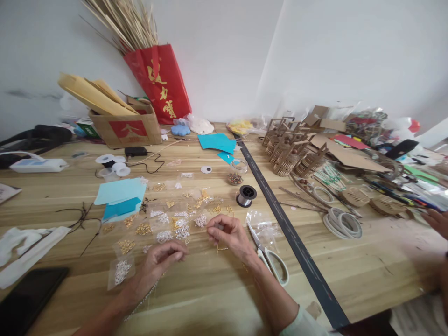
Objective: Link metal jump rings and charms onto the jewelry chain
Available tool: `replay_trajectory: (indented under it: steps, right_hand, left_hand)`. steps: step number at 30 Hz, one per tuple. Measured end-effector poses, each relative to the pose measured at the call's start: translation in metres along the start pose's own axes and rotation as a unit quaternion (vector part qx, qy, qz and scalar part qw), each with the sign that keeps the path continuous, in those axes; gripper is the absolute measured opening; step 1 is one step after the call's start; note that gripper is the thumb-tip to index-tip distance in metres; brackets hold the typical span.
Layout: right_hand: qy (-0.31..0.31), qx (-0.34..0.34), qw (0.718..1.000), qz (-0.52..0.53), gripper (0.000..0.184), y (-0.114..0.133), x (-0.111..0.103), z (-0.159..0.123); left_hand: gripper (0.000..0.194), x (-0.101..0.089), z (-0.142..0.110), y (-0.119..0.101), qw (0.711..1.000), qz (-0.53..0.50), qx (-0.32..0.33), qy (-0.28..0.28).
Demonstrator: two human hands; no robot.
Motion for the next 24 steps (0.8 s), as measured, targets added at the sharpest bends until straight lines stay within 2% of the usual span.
replay_trajectory:
  steps: [7, 13, 18, 24]
  right_hand:
    - [0.018, -0.013, 0.998, -0.053, 0.023, -0.001, 0.023, -0.008]
    - [0.05, -0.033, 0.986, -0.157, 0.016, -0.006, 0.05, -0.017]
    - [0.083, -0.051, 0.973, -0.209, 0.011, -0.015, 0.066, -0.024]
    - [0.089, -0.064, 0.968, -0.225, 0.016, -0.016, 0.069, -0.026]
  left_hand:
    - [0.024, 0.001, -0.001, -0.001, 1.0, 0.015, 0.008, -0.004]
    - [0.03, -0.002, -0.007, -0.004, 0.992, 0.104, 0.07, -0.019]
    - [0.031, 0.004, -0.013, -0.015, 0.97, 0.209, 0.123, 0.002]
    - [0.028, 0.013, -0.017, -0.025, 0.941, 0.274, 0.195, 0.028]
Point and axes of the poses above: each hand's wrist, its own z-axis towards the middle knuckle, its own x-axis out of the palm, y = z × x, the point moved 6 cm from there along z, towards the middle knuckle, and after that the axes turned 12 degrees about -z, right-handed, at the moved point
